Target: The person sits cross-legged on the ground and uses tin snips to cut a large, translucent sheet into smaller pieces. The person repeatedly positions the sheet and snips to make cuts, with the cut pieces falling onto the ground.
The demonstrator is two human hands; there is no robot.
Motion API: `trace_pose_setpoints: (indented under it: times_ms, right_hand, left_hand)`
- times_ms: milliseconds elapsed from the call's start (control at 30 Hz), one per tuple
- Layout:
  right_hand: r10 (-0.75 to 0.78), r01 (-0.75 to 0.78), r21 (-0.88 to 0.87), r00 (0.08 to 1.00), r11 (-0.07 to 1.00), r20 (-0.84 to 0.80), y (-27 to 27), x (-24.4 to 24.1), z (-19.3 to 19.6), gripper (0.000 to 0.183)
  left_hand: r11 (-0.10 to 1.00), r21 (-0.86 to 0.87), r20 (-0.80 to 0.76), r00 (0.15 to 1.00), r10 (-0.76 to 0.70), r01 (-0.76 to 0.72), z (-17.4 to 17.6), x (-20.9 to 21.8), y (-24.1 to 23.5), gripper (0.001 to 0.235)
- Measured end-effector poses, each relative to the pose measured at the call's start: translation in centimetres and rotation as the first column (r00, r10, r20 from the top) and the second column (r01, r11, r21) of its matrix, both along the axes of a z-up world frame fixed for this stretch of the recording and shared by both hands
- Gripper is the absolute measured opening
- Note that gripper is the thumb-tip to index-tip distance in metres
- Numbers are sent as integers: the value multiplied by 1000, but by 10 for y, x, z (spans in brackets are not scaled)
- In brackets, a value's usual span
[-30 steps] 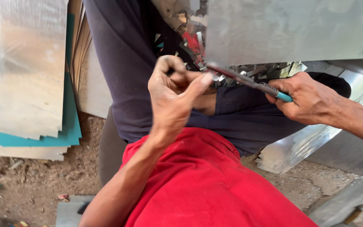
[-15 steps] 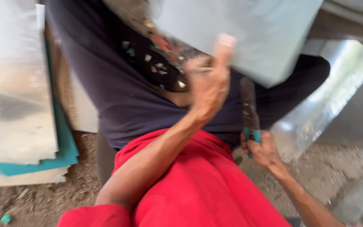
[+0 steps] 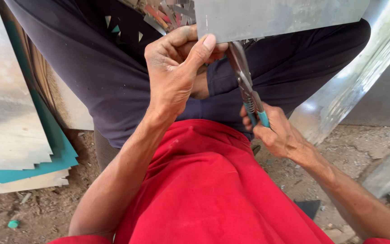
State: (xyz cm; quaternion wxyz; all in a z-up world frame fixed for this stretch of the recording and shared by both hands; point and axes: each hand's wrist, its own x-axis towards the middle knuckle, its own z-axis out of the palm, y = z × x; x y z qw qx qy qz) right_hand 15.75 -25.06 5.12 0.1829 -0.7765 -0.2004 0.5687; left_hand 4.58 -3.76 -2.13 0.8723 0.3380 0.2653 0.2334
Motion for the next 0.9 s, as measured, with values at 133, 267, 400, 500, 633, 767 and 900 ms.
trace_pose_setpoints:
  times_ms: [133,267,400,500,633,767,900]
  right_hand:
    - [35,-33,-81,999,996,33,12,10,17,41]
    - [152,-138,-153,984,979,87,18,22,25,32]
    - [204,-178,-200,972,963,117,15,33,24,23]
    - [229,-200,-206,964,958,132,12,37,17,16]
    - [235,-200,-205,957,958,167,11,40,15,11]
    - [145,-107,-227,977,968,159,-6,48,12,12]
    - [-290,289,-32,957,957,-29,-53,15,2,40]
  left_hand:
    - [999,-53,25,1000,12,-10,-2,0,1,22]
    - [999,-35,42,999,4,-3,-4,-1,0,22]
    - [1000,-6,14,1000,-6,6,-4,-1,2,21]
    - [1000,17,-40,999,-13,13,-12,-3,0,12]
    - [742,667,-176,955,239,-63,-55,40,12,22]
    - [698,697,-238,865,442,-165,-61,60,-15,36]
    - [938,303,-260,933,249,-166,-46,80,-59,40]
